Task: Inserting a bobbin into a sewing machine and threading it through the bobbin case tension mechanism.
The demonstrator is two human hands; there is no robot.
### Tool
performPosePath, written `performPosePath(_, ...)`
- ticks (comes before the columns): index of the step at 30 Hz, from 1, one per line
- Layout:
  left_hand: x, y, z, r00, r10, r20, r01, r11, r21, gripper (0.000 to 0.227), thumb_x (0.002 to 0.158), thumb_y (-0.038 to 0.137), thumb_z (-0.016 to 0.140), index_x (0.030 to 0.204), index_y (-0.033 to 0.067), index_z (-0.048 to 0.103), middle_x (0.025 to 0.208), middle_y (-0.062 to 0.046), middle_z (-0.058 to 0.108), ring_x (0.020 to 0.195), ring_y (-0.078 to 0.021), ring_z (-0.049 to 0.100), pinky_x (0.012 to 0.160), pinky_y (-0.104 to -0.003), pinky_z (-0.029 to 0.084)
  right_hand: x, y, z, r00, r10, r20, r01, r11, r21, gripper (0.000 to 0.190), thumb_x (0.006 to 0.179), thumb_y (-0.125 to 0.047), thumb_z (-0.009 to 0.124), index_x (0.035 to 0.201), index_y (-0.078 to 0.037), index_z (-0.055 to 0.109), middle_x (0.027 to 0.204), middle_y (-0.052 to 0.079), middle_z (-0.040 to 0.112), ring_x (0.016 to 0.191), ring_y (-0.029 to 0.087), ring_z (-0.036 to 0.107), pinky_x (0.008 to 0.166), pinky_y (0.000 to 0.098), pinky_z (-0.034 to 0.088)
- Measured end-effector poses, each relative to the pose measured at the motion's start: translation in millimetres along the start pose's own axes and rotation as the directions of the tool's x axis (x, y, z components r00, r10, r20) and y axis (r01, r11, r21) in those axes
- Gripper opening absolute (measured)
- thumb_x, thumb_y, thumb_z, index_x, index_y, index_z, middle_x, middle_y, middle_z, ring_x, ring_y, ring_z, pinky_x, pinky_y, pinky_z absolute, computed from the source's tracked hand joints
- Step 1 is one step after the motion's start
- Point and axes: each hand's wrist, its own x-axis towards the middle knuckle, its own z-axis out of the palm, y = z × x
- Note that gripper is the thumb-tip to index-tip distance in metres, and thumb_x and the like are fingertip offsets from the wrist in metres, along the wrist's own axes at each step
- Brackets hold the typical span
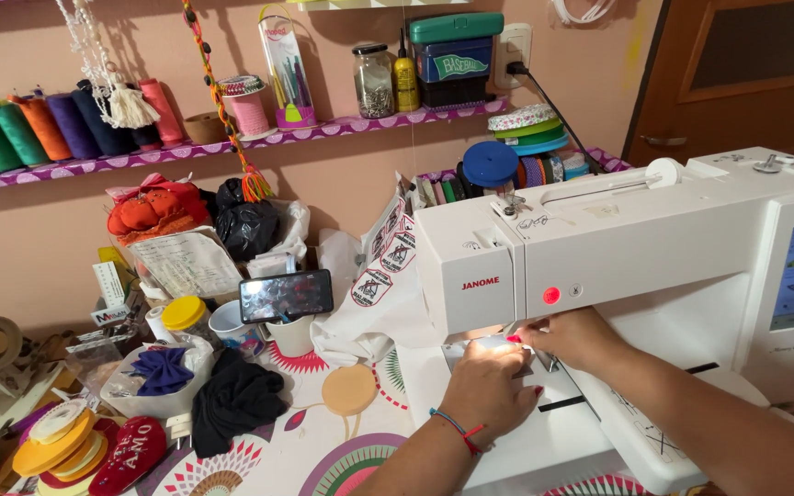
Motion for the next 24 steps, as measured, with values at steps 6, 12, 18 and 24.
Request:
performPosePath(6, 0.0, 0.9, -1.5, 1.0, 0.016, -0.005, -0.016, 0.999, -0.032, 0.025, 0.079, 0.028, 0.069, 0.099, 0.0129, 0.071, 0.074, 0.003, 0.067, 0.077, -0.0324, 0.058, 0.076, -0.043, 0.047, 3.0, 3.6, -2.0, 0.995, 0.008, 0.103, -0.017, 0.996, 0.09, 0.029, 0.087, -0.027, 0.069, 0.108, -0.014, 0.085, 0.114, -0.006, 0.084, 0.113, 0.007, 0.073, 0.097, 0.0216, 0.05)
performPosePath(12, 1.1, 0.9, -2.8, 1.0, 0.018, -0.003, -0.018, 0.998, -0.057, 0.031, 0.079, 0.029, 0.07, 0.103, 0.0102, 0.07, 0.091, 0.005, 0.067, 0.08, -0.0333, 0.058, 0.078, -0.043, 0.047, -8.1, -8.3, -10.5, 0.985, 0.071, 0.156, -0.097, 0.981, 0.168, 0.031, 0.087, -0.027, 0.072, 0.111, -0.013, 0.087, 0.118, -0.006, 0.083, 0.113, 0.007, 0.07, 0.098, 0.02, 0.048)
performPosePath(18, 2.9, 2.7, -6.0, 0.999, -0.015, 0.033, 0.018, 0.996, -0.093, 0.023, 0.081, 0.029, 0.067, 0.094, 0.0103, 0.068, 0.089, 0.0, 0.067, 0.081, -0.0322, 0.057, 0.081, -0.041, 0.045, -2.3, -7.0, -0.9, 0.992, 0.115, 0.046, -0.117, 0.992, 0.037, 0.024, 0.077, -0.038, 0.075, 0.09, -0.02, 0.084, 0.088, -0.007, 0.068, 0.088, 0.008, 0.061, 0.079, 0.0239, 0.042)
performPosePath(24, 2.1, 1.6, -5.3, 0.998, -0.025, 0.06, 0.03, 0.995, -0.092, 0.021, 0.084, 0.031, 0.066, 0.086, 0.0109, 0.061, 0.083, 0.004, 0.064, 0.079, -0.0291, 0.056, 0.085, -0.039, 0.044, 4.2, -0.1, 4.0, 0.997, 0.003, -0.074, -0.009, 0.997, -0.076, 0.015, 0.075, -0.034, 0.077, 0.07, -0.022, 0.071, 0.063, -0.004, 0.057, 0.071, 0.012, 0.059, 0.066, 0.0288, 0.044)
